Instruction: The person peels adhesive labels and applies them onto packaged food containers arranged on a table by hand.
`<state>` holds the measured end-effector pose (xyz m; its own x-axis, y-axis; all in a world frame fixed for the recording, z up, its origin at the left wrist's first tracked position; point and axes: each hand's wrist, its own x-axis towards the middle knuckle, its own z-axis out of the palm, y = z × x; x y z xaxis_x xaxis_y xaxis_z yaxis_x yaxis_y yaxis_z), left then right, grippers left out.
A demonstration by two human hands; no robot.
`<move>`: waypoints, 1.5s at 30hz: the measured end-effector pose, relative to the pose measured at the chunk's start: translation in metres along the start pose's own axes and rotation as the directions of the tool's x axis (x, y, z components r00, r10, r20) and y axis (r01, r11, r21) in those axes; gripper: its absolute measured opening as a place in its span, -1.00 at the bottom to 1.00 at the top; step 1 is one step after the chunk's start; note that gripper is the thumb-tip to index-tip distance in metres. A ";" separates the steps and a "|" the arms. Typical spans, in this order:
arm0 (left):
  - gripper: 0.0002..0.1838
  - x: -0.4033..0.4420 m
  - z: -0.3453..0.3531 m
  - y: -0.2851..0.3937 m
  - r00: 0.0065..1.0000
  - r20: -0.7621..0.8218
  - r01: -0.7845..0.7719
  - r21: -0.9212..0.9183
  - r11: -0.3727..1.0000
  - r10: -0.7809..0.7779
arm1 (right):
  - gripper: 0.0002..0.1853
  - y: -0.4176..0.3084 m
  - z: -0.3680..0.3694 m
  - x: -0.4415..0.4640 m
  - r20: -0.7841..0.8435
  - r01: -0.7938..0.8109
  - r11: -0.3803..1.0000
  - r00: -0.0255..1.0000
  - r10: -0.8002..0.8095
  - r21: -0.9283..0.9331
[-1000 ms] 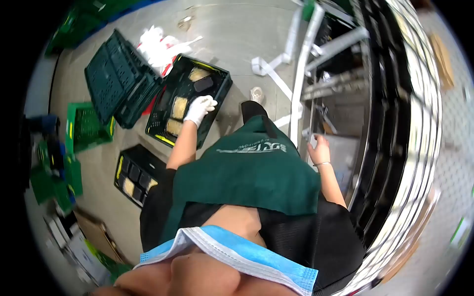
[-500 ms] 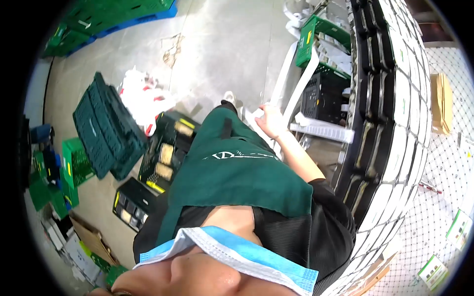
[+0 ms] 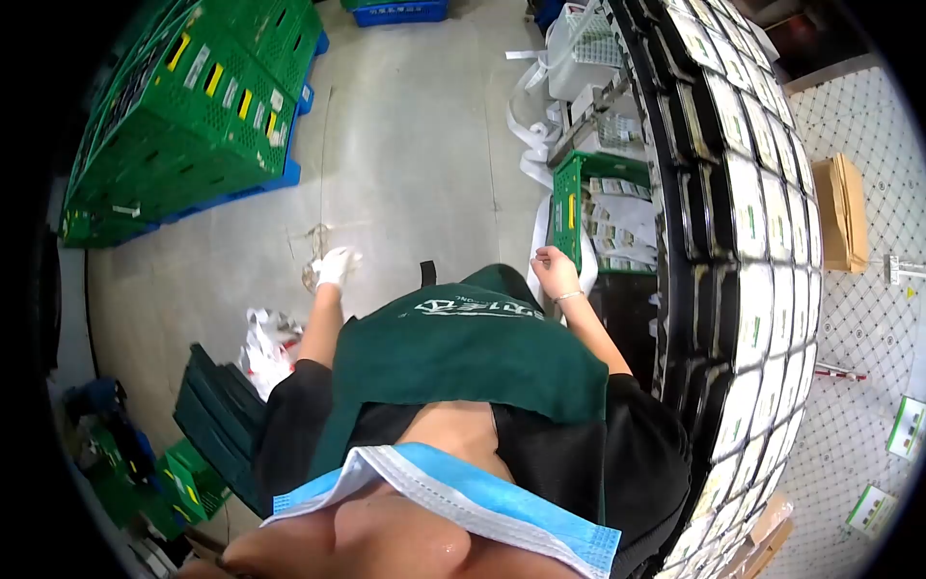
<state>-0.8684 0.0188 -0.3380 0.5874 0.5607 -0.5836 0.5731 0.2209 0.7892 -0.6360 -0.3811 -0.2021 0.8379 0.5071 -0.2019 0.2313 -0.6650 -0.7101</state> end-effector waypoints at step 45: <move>-0.80 0.941 0.240 0.816 0.467 0.884 -0.143 0.094 0.985 -0.017 | -0.72 -0.012 -0.172 0.861 -0.814 -0.693 0.458 -0.344 0.468 0.556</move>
<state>0.2892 0.5348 -0.2892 0.7698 -0.4478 -0.4549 0.5343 0.0619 0.8430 0.1675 -0.0315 -0.2514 0.2226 -0.9319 0.2864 -0.7501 -0.3514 -0.5603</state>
